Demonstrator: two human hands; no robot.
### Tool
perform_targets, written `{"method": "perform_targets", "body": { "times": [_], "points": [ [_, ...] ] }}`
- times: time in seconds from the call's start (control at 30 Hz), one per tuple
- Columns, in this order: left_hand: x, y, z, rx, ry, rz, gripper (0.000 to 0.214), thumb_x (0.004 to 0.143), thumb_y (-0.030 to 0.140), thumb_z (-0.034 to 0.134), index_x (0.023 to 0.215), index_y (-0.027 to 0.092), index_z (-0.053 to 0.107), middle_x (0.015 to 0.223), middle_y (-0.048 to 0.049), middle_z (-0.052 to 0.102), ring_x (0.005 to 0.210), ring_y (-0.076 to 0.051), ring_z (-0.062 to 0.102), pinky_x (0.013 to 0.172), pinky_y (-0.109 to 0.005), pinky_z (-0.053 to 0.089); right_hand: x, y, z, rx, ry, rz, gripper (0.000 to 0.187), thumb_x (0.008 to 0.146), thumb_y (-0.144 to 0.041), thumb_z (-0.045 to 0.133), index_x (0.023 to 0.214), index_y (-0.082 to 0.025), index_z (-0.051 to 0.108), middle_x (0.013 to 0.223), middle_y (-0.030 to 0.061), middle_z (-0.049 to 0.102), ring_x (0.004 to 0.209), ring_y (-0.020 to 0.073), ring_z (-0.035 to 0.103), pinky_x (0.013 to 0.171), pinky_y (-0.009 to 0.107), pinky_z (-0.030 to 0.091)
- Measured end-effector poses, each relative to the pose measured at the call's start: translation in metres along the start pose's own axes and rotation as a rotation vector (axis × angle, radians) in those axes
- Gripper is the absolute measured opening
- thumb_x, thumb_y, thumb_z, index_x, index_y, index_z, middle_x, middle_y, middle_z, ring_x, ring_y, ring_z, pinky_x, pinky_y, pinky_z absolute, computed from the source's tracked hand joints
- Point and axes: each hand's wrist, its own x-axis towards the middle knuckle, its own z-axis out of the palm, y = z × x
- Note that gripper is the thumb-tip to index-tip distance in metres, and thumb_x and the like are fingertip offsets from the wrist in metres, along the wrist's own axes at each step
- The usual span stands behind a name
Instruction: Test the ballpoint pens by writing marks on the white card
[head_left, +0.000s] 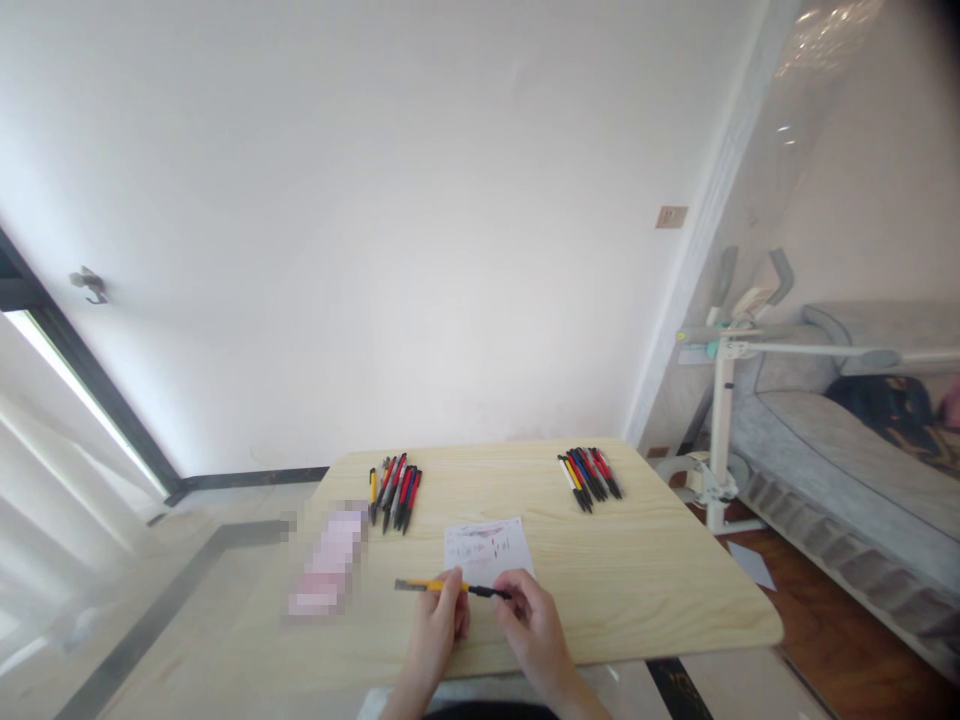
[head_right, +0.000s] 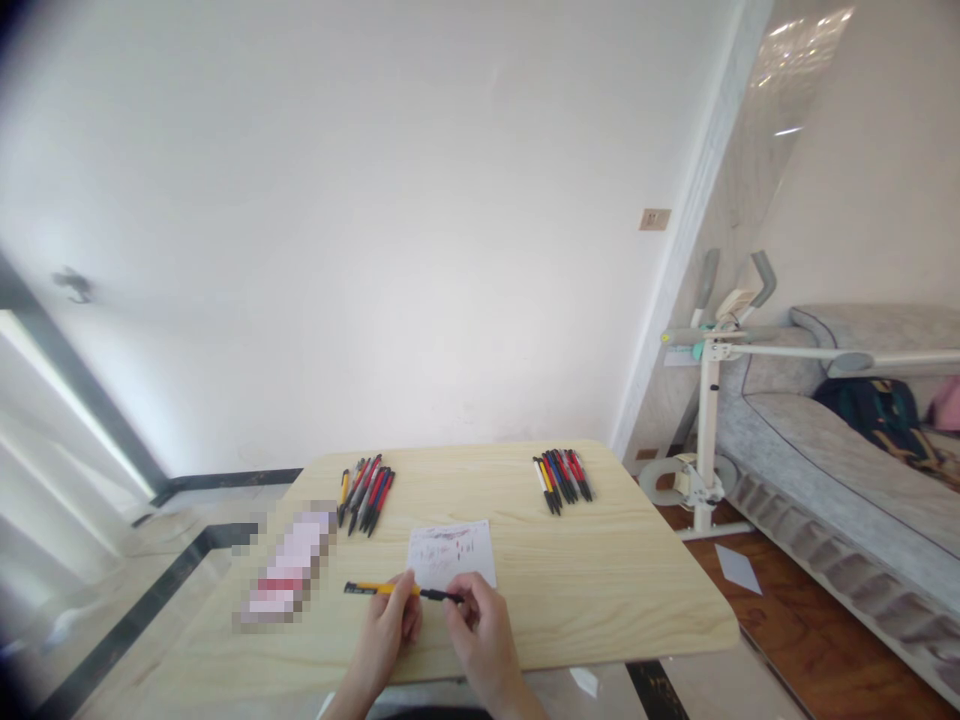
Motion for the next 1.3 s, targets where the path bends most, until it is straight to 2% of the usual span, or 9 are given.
{"method": "perform_targets", "body": {
  "times": [0.27, 0.43, 1.0, 1.3],
  "points": [
    [-0.0011, 0.0022, 0.0015, -0.073, -0.003, 0.007, 0.041, 0.073, 0.053, 0.047, 0.057, 0.015, 0.054, 0.032, 0.0086, 0.032, 0.029, -0.007, 0.032, 0.033, -0.019, 0.026, 0.0001, -0.0003, -0.002, 0.052, 0.005, 0.044, 0.021, 0.078, -0.035, 0.053, 0.086, -0.016, 0.059, 0.071, 0.0032, 0.059, 0.05, 0.0109, 0.048, 0.044, 0.02, 0.038],
    [-0.0024, 0.0076, 0.002, -0.076, -0.023, 0.007, 0.041, 0.073, 0.052, 0.048, 0.067, 0.013, 0.058, 0.032, 0.0089, 0.032, 0.029, -0.007, 0.033, 0.033, -0.019, 0.025, 0.0007, -0.0001, -0.0024, 0.058, 0.006, 0.06, 0.018, 0.079, -0.032, 0.053, 0.086, -0.016, 0.058, 0.07, 0.0023, 0.057, 0.051, 0.0105, 0.048, 0.044, 0.02, 0.039],
    [0.0, 0.0043, 0.0004, -0.107, -0.01, 0.002, 0.042, 0.074, 0.053, 0.046, 0.063, 0.014, 0.056, 0.032, 0.0093, 0.032, 0.029, -0.006, 0.033, 0.033, -0.018, 0.023, 0.0007, 0.0033, -0.0023, 0.074, 0.0, 0.072, 0.015, 0.08, -0.028, 0.051, 0.086, -0.016, 0.057, 0.069, 0.0014, 0.056, 0.051, 0.0098, 0.046, 0.044, 0.02, 0.038],
    [0.0019, 0.0056, -0.0013, -0.161, -0.026, 0.002, 0.04, 0.076, 0.05, 0.046, 0.064, 0.014, 0.056, 0.031, 0.0095, 0.031, 0.029, -0.006, 0.033, 0.034, -0.018, 0.023, 0.0011, 0.0001, -0.0023, 0.135, 0.01, 0.097, 0.017, 0.076, -0.03, 0.055, 0.085, -0.016, 0.058, 0.066, 0.0005, 0.055, 0.05, 0.0095, 0.046, 0.043, 0.019, 0.039]
  ]
}}
